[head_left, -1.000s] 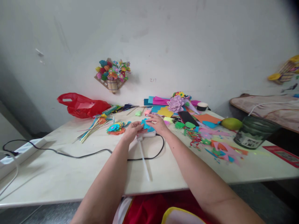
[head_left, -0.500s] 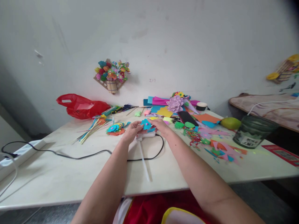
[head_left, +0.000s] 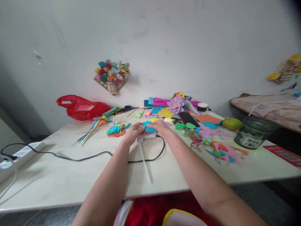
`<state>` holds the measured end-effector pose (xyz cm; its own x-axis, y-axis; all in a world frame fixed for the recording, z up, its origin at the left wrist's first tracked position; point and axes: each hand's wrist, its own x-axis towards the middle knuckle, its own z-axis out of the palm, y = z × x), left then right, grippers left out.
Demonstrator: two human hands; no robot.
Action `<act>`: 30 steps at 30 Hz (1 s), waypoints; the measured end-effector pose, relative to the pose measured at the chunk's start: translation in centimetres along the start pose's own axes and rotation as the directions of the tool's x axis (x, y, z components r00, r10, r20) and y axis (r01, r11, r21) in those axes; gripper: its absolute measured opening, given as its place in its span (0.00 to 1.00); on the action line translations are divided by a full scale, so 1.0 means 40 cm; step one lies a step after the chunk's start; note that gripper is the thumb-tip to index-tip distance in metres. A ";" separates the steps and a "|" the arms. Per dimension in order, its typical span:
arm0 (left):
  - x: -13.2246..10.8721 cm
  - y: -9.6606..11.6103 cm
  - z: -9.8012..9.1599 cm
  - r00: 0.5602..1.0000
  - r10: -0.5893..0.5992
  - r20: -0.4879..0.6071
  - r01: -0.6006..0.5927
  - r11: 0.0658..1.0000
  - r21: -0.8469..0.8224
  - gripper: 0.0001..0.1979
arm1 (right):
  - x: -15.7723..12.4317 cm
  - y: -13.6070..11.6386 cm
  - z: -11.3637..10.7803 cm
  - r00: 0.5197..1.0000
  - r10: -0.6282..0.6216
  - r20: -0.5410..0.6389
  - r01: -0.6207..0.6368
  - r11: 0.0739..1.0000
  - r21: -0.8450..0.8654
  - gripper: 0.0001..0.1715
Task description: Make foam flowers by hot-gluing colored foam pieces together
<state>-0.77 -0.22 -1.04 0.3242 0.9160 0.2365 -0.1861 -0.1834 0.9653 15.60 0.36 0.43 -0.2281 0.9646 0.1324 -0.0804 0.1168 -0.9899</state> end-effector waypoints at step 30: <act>-0.009 0.011 0.008 0.996 -0.094 -0.005 0.094 0.995 0.038 0.17 | -0.007 -0.014 0.003 0.998 -0.049 -0.045 0.047 0.997 -0.059 0.18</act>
<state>-0.67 -0.73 -0.65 0.3361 0.9307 0.1443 -0.1198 -0.1097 0.9867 15.59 -0.03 0.95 -0.1804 0.9673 0.1786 -0.0338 0.1753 -0.9839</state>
